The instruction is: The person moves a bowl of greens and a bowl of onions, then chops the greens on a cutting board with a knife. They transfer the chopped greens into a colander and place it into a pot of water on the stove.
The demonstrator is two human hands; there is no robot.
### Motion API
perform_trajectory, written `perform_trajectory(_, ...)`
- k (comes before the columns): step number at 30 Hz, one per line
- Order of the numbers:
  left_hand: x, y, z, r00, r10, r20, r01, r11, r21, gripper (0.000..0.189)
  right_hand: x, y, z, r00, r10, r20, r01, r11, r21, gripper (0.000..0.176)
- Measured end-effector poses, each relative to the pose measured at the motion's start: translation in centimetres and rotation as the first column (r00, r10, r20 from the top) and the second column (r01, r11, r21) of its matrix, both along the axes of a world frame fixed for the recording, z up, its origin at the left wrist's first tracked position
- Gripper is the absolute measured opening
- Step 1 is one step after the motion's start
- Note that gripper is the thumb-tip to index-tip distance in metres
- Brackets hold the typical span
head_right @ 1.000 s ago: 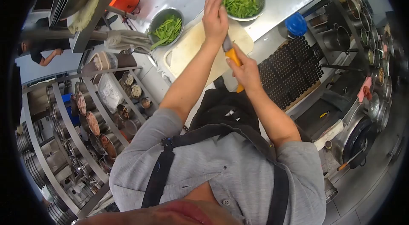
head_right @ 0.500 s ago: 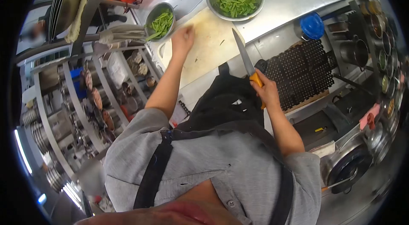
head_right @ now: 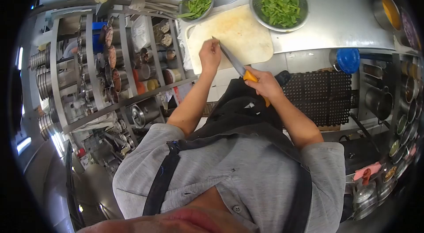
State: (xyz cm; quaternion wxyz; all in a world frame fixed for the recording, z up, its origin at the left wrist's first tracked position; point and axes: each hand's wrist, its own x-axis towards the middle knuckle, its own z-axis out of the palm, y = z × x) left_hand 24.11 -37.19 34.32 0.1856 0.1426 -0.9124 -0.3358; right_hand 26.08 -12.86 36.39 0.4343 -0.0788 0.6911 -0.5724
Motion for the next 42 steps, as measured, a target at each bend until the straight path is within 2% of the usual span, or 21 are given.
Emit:
perform_trajectory(3, -6.2, 4.0, 4.7, 0.950, -0.211, -0.231, 0.215, 0.977, -0.009, 0.013, -1.2, 2.9, 3.1, 0.982, -0.172, -0.081, 0.172, 0.985, -0.005, 0.055)
perform_trajectory(4, -8.9, 5.4, 5.6, 0.910, -0.287, -0.301, 0.282, 0.957, -0.059, 0.013, -1.5, 4.1, 3.3, 0.941, -0.330, -0.077, 0.324, 0.942, -0.086, 0.055)
perform_trajectory(5, -11.7, 6.8, 6.3, 0.877, -0.350, -0.330, 0.342, 0.936, -0.082, 0.013, -1.8, 5.3, 3.6, 0.875, -0.479, -0.063, 0.464, 0.870, -0.169, 0.054)
perform_trajectory(7, -16.6, 8.3, 5.3, 0.845, -0.393, -0.363, 0.409, 0.912, -0.036, 0.014, -2.3, 7.8, 4.8, 0.838, -0.543, -0.059, 0.527, 0.833, -0.170, 0.057)
perform_trajectory(9, -19.1, 9.6, 5.6, 0.876, -0.469, -0.111, 0.438, 0.870, -0.226, 0.020, -2.4, 9.8, 5.0, 0.803, -0.596, -0.001, 0.593, 0.800, -0.089, 0.060)
perform_trajectory(11, -18.0, 11.3, 7.6, 0.847, -0.517, -0.123, 0.500, 0.854, -0.147, 0.024, -2.8, 10.8, 5.0, 0.767, -0.640, -0.046, 0.633, 0.767, -0.101, 0.062)
perform_trajectory(13, -14.7, 12.8, 9.0, 0.618, -0.710, -0.338, 0.688, 0.696, -0.204, 0.029, -3.4, 10.6, 6.2, 0.721, -0.693, 0.024, 0.688, 0.710, -0.152, 0.062)
perform_trajectory(15, -11.0, 13.7, 9.1, 0.397, -0.897, -0.197, 0.878, 0.433, -0.202, 0.034, -3.7, 10.1, 6.5, 0.696, -0.715, 0.063, 0.712, 0.678, -0.182, 0.062)
perform_trajectory(16, -9.5, 14.1, 9.5, 0.396, -0.897, -0.197, 0.877, 0.433, -0.207, 0.034, -3.9, 9.8, 6.6, 0.692, -0.716, 0.095, 0.718, 0.667, -0.198, 0.063)
perform_trajectory(18, -7.8, 14.5, 10.2, 0.285, -0.945, 0.162, 0.940, 0.242, -0.239, 0.046, -4.1, 9.7, 6.9, 0.705, -0.694, 0.148, 0.706, 0.668, -0.234, 0.066)
perform_trajectory(19, -8.3, 14.2, 9.6, 0.292, -0.943, 0.162, 0.938, 0.248, -0.243, 0.046, -3.9, 9.8, 6.9, 0.710, -0.689, 0.146, 0.701, 0.672, -0.238, 0.066)
perform_trajectory(23, -13.6, 11.0, 6.3, 0.540, -0.824, 0.170, 0.819, 0.469, -0.329, 0.054, -2.2, 11.3, 6.7, 0.768, -0.609, 0.197, 0.640, 0.736, -0.221, 0.064)
perform_trajectory(25, -15.3, 8.5, 5.9, 0.842, -0.494, 0.218, 0.540, 0.786, -0.303, 0.052, -1.1, 11.6, 6.0, 0.822, -0.564, 0.078, 0.570, 0.810, -0.137, 0.062)
perform_trajectory(26, -15.6, 7.0, 6.2, 0.848, -0.530, 0.004, 0.509, 0.812, -0.284, 0.047, -0.8, 11.3, 5.6, 0.844, -0.532, 0.073, 0.537, 0.832, -0.141, 0.062)
perform_trajectory(28, -13.3, 4.9, 6.8, 0.871, -0.490, -0.013, 0.483, 0.862, -0.156, 0.044, -0.2, 10.5, 5.0, 0.824, -0.551, -0.134, 0.523, 0.830, -0.194, 0.059)
perform_trajectory(30, -9.7, 3.4, 6.8, 0.904, -0.410, -0.120, 0.420, 0.904, 0.076, 0.039, -0.2, 8.5, 5.8, 0.854, -0.491, -0.169, 0.473, 0.870, -0.141, 0.059)
perform_trajectory(31, -7.6, 2.3, 6.8, 0.915, -0.385, -0.121, 0.395, 0.916, 0.075, 0.039, -0.4, 7.4, 6.0, 0.867, -0.457, -0.199, 0.450, 0.889, -0.085, 0.058)
perform_trajectory(33, -3.6, -0.7, 7.2, 0.958, -0.201, 0.206, 0.137, 0.948, 0.286, 0.047, -1.2, 4.5, 5.6, 0.876, -0.389, -0.283, 0.372, 0.921, -0.117, 0.056)
perform_trajectory(34, -2.0, -2.1, 6.6, 0.962, -0.182, 0.203, 0.119, 0.950, 0.290, 0.047, -1.6, 2.7, 6.4, 0.928, -0.303, -0.217, 0.288, 0.952, -0.099, 0.055)
perform_trajectory(36, 1.2, -5.2, 4.4, 0.990, 0.020, -0.143, 0.011, 0.977, 0.213, 0.051, -2.5, -1.6, 7.9, 0.977, -0.165, -0.135, 0.155, 0.984, -0.083, 0.053)
perform_trajectory(42, 7.8, -16.1, 0.4, 0.972, 0.227, 0.059, -0.235, 0.948, 0.216, 0.049, -5.5, -15.1, 7.7, 0.999, 0.033, 0.023, -0.030, 0.991, -0.127, 0.052)
